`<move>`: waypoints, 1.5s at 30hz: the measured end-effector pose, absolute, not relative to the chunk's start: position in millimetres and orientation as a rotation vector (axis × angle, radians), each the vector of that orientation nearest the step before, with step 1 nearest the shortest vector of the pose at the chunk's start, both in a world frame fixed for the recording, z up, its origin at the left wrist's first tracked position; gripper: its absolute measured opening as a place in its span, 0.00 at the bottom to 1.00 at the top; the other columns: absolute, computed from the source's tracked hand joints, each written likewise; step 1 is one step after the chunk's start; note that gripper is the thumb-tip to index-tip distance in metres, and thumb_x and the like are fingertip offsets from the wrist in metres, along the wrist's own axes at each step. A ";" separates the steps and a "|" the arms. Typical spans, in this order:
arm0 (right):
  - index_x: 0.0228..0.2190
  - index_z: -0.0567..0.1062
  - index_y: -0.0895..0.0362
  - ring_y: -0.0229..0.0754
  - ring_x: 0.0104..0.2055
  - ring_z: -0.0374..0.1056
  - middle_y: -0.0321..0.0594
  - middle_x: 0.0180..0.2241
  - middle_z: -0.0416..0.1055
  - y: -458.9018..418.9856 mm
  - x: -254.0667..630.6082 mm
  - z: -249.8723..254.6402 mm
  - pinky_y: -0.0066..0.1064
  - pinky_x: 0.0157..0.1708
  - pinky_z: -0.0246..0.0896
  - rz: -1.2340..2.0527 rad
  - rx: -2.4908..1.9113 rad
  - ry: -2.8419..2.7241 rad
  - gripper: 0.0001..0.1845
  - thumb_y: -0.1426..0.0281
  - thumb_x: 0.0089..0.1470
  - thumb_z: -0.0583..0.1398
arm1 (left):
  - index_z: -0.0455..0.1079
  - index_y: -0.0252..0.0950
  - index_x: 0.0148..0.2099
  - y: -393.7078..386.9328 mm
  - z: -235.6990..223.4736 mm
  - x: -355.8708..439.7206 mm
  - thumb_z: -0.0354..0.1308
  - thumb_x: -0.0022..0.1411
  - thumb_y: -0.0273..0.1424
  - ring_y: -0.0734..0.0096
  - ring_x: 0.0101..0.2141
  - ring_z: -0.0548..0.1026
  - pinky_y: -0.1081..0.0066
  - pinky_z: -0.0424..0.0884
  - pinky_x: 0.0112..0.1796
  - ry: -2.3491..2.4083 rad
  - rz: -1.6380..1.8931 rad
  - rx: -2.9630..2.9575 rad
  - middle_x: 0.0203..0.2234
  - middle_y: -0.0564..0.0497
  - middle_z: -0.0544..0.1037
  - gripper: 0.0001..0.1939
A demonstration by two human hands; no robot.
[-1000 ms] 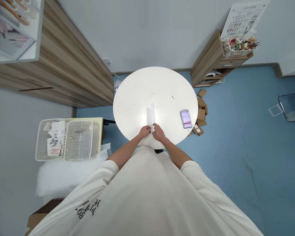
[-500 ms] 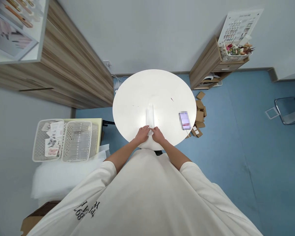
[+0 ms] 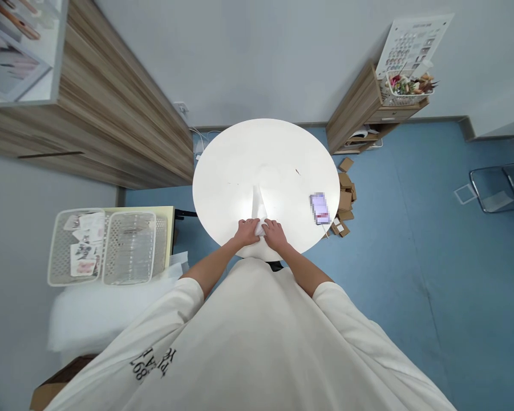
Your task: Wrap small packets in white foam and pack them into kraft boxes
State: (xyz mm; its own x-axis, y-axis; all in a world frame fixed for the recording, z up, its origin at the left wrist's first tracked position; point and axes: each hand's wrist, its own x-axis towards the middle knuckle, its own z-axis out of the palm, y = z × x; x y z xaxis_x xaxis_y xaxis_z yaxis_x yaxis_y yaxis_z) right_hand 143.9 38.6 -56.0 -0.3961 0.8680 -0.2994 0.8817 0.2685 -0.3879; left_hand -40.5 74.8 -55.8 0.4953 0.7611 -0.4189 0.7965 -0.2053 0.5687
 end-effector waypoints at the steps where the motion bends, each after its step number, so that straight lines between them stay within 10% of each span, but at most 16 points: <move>1: 0.57 0.70 0.56 0.57 0.60 0.56 0.51 0.62 0.62 39.0 144.2 -54.5 0.48 0.58 0.54 -0.792 1.670 2.510 0.25 0.75 0.57 0.58 | 0.63 0.39 0.60 73.6 -54.6 -42.7 0.63 0.51 0.28 0.46 0.60 0.66 0.50 0.50 0.61 1.277 -0.063 1.963 0.52 0.40 0.75 0.32; 13: 0.58 0.69 0.53 0.50 0.49 0.68 0.48 0.49 0.74 88.7 143.6 -37.5 0.38 0.47 0.59 -1.021 1.611 2.356 0.19 0.66 0.69 0.51 | 0.67 0.43 0.60 71.1 -48.8 -51.5 0.49 0.71 0.39 0.57 0.57 0.72 0.60 0.63 0.59 1.513 0.232 1.386 0.57 0.48 0.76 0.19; 25: 0.61 0.61 0.55 0.50 0.42 0.72 0.54 0.57 0.63 115.2 125.0 -62.4 0.39 0.40 0.66 -1.019 2.003 2.104 0.23 0.70 0.66 0.52 | 0.40 0.39 0.75 78.7 -60.3 -49.0 0.51 0.65 0.27 0.52 0.57 0.68 0.58 0.65 0.55 1.465 0.065 1.698 0.62 0.38 0.64 0.40; 35: 0.64 0.56 0.60 0.54 0.65 0.56 0.58 0.70 0.44 83.0 130.0 -71.1 0.44 0.57 0.62 -1.049 1.907 2.260 0.36 0.74 0.56 0.59 | 0.46 0.37 0.72 91.4 -61.6 -40.7 0.54 0.62 0.26 0.50 0.55 0.68 0.58 0.63 0.53 1.576 -0.096 1.801 0.54 0.37 0.69 0.39; 45: 0.55 0.69 0.54 0.47 0.45 0.71 0.45 0.51 0.73 75.2 144.8 -49.6 0.36 0.45 0.64 -1.080 1.654 2.361 0.19 0.67 0.64 0.57 | 0.63 0.39 0.62 68.2 -52.6 -65.8 0.51 0.70 0.38 0.49 0.54 0.69 0.56 0.64 0.53 1.486 -0.075 1.821 0.51 0.39 0.71 0.22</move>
State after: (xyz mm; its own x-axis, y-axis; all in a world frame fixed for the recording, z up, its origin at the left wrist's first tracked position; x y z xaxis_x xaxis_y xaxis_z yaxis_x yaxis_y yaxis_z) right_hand 144.8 75.2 -49.6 -0.4213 0.8013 -0.4248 0.8453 0.1772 -0.5040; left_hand -65.8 68.2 -52.6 0.3178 0.8113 -0.4908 0.8566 -0.0237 0.5155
